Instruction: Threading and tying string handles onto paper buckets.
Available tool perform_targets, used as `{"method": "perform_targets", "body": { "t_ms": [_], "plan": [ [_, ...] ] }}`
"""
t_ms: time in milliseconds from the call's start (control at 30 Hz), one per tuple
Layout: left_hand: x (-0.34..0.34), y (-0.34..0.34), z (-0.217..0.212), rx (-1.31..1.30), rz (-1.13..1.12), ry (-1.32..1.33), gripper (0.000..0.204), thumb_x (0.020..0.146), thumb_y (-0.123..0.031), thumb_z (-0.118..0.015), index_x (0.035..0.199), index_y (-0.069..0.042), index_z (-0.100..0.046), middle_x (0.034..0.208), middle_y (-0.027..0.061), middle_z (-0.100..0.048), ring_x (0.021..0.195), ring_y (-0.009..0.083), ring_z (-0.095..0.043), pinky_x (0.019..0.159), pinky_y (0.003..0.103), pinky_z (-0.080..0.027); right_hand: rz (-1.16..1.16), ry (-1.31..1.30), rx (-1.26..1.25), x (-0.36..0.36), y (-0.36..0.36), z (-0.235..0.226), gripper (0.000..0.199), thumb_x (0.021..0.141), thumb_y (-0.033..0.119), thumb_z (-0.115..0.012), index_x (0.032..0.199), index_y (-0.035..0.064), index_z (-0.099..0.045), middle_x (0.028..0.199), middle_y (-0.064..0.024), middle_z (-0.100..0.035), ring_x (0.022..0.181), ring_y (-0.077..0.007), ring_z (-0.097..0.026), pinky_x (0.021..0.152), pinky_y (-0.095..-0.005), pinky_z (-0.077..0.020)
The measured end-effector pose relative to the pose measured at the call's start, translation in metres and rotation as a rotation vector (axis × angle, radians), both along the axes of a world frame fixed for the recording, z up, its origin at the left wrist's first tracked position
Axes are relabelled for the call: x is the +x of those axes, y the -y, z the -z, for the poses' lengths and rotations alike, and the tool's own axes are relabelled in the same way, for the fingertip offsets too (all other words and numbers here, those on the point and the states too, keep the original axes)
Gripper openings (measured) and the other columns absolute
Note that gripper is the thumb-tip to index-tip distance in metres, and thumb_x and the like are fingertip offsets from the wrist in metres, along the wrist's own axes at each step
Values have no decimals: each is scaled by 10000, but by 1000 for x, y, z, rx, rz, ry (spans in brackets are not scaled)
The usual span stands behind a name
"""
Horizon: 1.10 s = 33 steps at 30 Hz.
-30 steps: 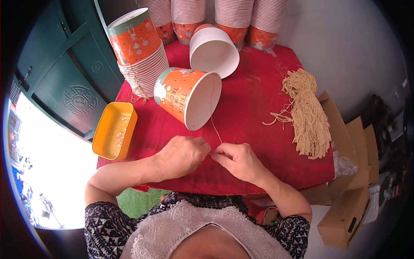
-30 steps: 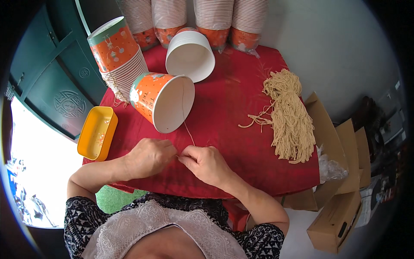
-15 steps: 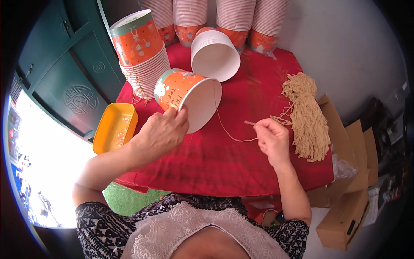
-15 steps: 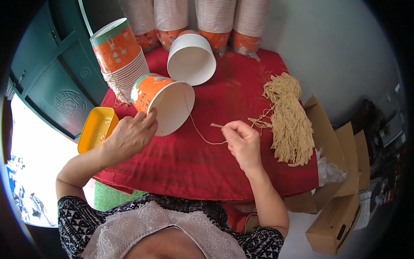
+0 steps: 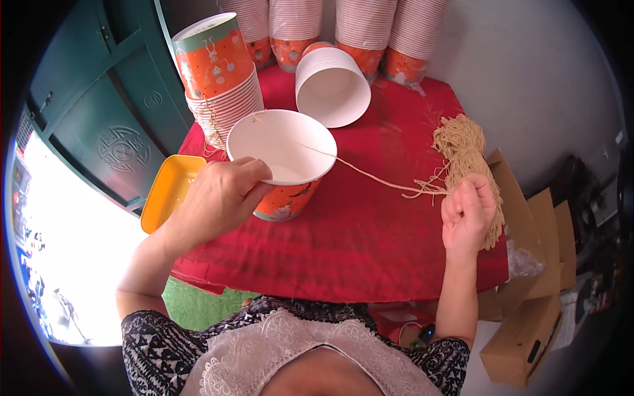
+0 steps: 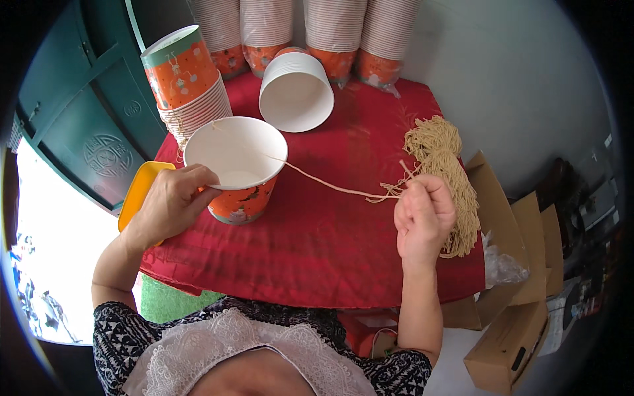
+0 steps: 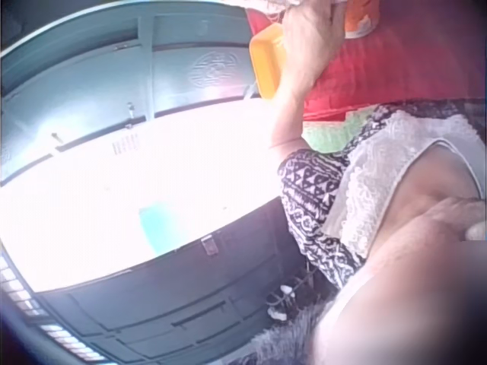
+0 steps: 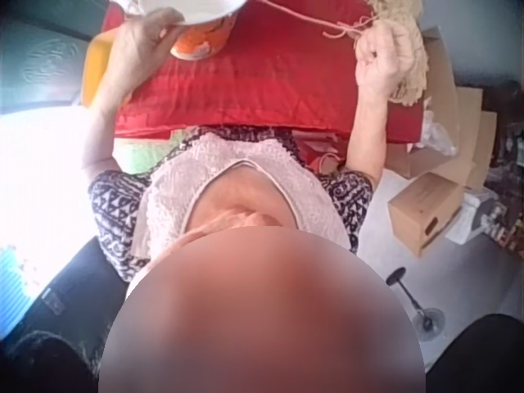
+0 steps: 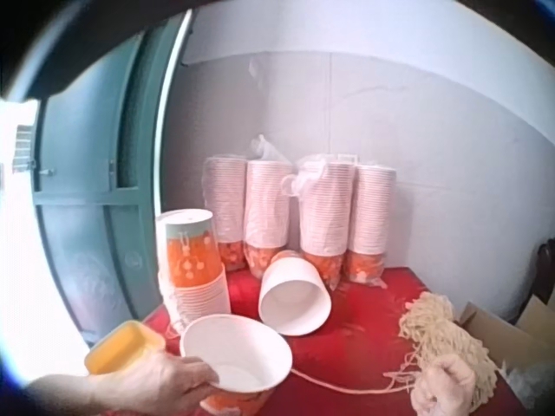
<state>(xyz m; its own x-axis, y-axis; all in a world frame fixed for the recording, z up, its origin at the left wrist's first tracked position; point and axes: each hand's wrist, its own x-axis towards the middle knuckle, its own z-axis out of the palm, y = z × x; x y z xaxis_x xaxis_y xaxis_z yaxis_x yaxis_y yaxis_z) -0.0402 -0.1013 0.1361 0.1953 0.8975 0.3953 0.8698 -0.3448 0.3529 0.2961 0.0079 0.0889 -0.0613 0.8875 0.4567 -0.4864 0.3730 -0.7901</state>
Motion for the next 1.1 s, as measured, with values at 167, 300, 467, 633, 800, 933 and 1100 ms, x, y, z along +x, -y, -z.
{"method": "perform_targets", "body": {
  "t_ms": [167, 300, 467, 633, 800, 933, 1100],
  "plan": [
    [2, 12, 0, -78, -65, -37, 77, 848, -55, -702, 870, -7, -647, 792, 132, -681, 697, 308, -676, 630, 363, -533, 79, 193, 131, -18, 21, -6, 31, 924, -21, -613, 949, -18, -630, 637, 44, -511, 505, -1, -399, 446, -179, -312],
    [0, 21, -1, -90, -41, -138, 109, 865, -134, -673, 853, -30, -642, 735, 135, -656, 666, 341, -660, 586, 426, -520, 191, 511, 325, -40, 38, -12, 78, 874, -58, -670, 940, -17, -675, 728, -6, -655, 591, -17, -535, 527, -187, -420],
    [1, 25, -11, -76, -4, -130, 127, 859, -147, -684, 891, -25, -680, 792, 132, -683, 696, 333, -671, 620, 416, -533, 207, 651, 497, -67, 40, -1, 105, 822, -84, -692, 888, -5, -672, 683, -42, -640, 527, -50, -536, 471, -215, -403],
    [-2, 11, -18, -71, -19, 27, 107, 854, -51, -681, 933, 19, -699, 860, 133, -699, 741, 254, -677, 671, 341, -527, 201, 721, 564, -91, 42, 13, 104, 790, -82, -703, 838, -4, -654, 749, -68, -607, 513, -132, -564, 443, -278, -432],
    [-9, -13, -7, -26, 160, 56, 98, 874, -57, -657, 922, 13, -706, 845, 130, -682, 801, 236, -643, 721, 340, -512, 138, 781, 511, -102, 39, 28, 118, 777, -75, -698, 793, 10, -618, 693, -80, -587, 520, -178, -585, 441, -296, -445],
    [-1, -24, -11, -267, 128, 102, 163, 880, -87, -615, 945, 21, -717, 873, 181, -706, 793, 310, -677, 719, 412, -529, 114, 812, 480, -107, 37, 29, 129, 774, -74, -693, 777, 17, -602, 675, -79, -581, 524, -187, -587, 443, -305, -446],
    [2, -31, -6, -417, 117, 150, 183, 877, -69, -603, 988, 21, -718, 918, 186, -722, 843, 312, -695, 763, 393, -545, 111, 806, 496, -112, 34, 28, 128, 771, -70, -688, 769, 17, -594, 691, -89, -594, 533, -216, -597, 449, -323, -454]
  ]
}}
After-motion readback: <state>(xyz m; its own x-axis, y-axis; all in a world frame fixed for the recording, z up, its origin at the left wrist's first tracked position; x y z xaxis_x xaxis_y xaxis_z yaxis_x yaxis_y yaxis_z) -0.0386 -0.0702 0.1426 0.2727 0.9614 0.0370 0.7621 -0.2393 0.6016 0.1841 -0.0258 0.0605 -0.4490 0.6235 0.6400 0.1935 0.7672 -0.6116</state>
